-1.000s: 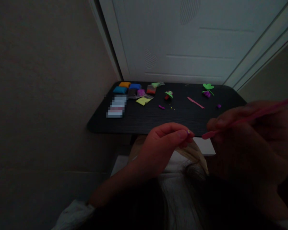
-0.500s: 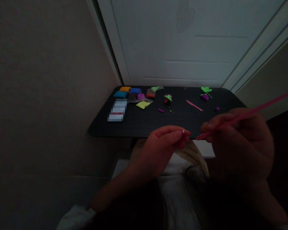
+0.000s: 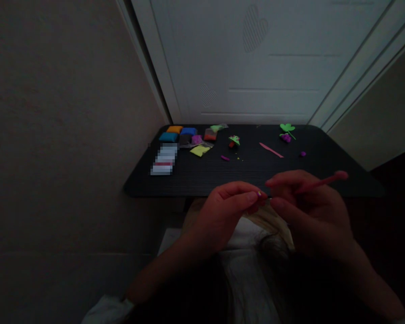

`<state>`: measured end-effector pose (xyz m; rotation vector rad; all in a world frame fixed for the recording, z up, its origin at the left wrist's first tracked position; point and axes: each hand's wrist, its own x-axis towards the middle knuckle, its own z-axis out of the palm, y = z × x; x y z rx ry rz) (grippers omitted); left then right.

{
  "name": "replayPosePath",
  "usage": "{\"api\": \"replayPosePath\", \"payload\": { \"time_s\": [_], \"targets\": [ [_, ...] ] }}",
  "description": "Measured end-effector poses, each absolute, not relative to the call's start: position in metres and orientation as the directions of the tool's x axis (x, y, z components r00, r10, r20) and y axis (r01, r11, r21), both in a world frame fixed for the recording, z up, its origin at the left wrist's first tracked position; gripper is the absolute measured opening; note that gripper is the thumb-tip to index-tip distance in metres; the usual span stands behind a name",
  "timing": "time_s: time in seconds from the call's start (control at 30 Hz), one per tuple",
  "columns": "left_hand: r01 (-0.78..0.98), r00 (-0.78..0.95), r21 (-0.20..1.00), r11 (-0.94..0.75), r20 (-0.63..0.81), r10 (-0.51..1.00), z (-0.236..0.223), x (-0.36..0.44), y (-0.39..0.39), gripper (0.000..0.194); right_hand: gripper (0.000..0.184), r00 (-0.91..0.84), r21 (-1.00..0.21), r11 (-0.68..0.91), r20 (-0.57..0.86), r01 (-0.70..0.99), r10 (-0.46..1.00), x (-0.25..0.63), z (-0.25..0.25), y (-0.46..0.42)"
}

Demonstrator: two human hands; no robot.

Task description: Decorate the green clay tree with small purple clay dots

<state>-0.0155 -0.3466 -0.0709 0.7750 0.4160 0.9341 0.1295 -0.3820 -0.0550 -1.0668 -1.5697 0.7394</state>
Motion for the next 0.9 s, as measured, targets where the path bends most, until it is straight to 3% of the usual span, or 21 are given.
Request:
{"api": "replayPosePath", "payload": {
  "time_s": [0.3, 0.9],
  "targets": [
    [-0.5, 0.593, 0.796, 0.34, 0.028, 0.805, -0.0748, -0.017, -0.3466, 0.011, 0.017, -0.08, -0.859, 0.407, 0.403, 0.31, 0.912, 0.1295, -0.0577, -0.3759],
    [-0.25, 0.448, 0.965, -0.084, 0.192, 0.873, -0.0668, -0.0202, -0.3539, 0.02, 0.022, -0.018, -0.797, 0.425, 0.463, 0.428, 0.886, 0.1341, -0.0579, -0.3717]
  ]
}}
